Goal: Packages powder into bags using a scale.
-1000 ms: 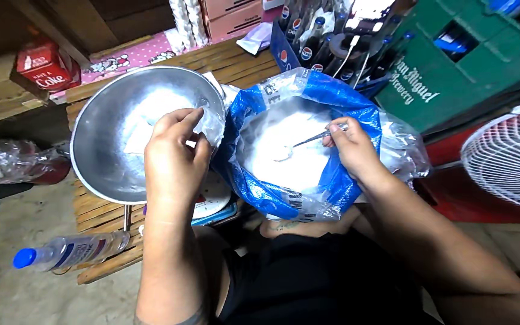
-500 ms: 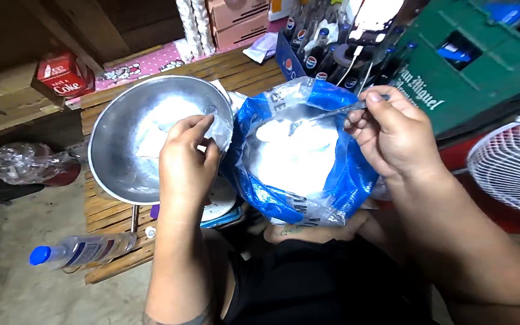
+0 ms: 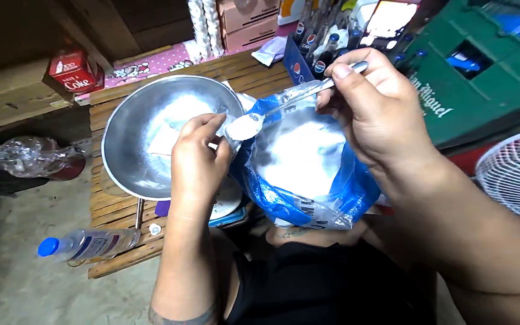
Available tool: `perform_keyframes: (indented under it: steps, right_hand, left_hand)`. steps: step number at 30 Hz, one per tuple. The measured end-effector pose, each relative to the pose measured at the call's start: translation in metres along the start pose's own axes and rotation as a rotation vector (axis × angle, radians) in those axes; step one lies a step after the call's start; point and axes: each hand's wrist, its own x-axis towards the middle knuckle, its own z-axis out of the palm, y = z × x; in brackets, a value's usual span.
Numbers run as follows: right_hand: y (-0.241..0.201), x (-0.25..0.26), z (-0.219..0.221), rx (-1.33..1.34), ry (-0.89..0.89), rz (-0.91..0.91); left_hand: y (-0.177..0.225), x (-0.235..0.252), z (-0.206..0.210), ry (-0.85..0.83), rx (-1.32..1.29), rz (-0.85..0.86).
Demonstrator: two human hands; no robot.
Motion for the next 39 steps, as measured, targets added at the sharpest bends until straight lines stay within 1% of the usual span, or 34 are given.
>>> perform_keyframes:
  steps: [3, 7, 9, 12, 15, 16, 19, 22, 25, 28, 32, 34, 35, 39]
  right_hand:
    - [-0.004, 0.006, 0.01, -0.09, -0.036, -0.038]
    - [-0.009, 0.018, 0.029, -0.251, -0.128, -0.087]
    - [-0.01, 0.021, 0.04, -0.351, -0.207, -0.164]
    - [-0.011, 0.024, 0.052, -0.51, -0.3, -0.352]
    - [-0.019, 0.021, 0.05, -0.74, -0.312, -0.528]
    - [-0.022, 0.02, 0.047, -0.78, -0.308, -0.57]
    - [-0.025, 0.019, 0.035, -0.759, -0.27, -0.613]
    - [-0.023, 0.018, 0.019, -0.587, -0.215, -0.549]
    - [-0.021, 0.014, -0.004, -0.368, -0.129, -0.404]
    - [-0.011, 0.004, -0.025, -0.157, 0.021, -0.234]
    - [0.01, -0.015, -0.057, -0.077, 0.165, -0.057]
    - [0.026, -0.026, -0.073, -0.139, 0.196, -0.03]
    - [0.035, -0.031, -0.08, -0.222, 0.185, -0.028]
    - [0.068, -0.046, -0.095, -0.764, 0.066, -0.009]
  left_hand:
    - [0.001, 0.0, 0.0, 0.0, -0.006, 0.0]
    - [0.003, -0.001, 0.001, -0.004, -0.021, -0.001]
    - [0.004, -0.001, 0.001, -0.006, -0.02, -0.011]
    - [0.002, 0.0, 0.0, 0.008, -0.01, -0.017]
    - [0.001, 0.0, -0.001, 0.033, -0.008, -0.019]
    - [0.001, 0.0, -0.001, 0.036, -0.01, -0.023]
    - [0.0, 0.0, -0.001, 0.034, -0.008, -0.028]
    - [0.001, 0.0, -0.001, 0.027, -0.007, -0.036]
    - [0.002, -0.001, -0.001, 0.023, 0.004, -0.036]
    - [0.002, -0.001, 0.0, 0.005, -0.005, -0.021]
    - [0.003, -0.001, -0.001, -0.01, 0.017, -0.021]
    - [0.004, -0.003, -0.002, -0.028, 0.023, -0.012]
    - [0.004, -0.002, -0.001, -0.021, 0.033, -0.014]
    - [0.003, 0.0, -0.001, -0.038, 0.048, -0.018]
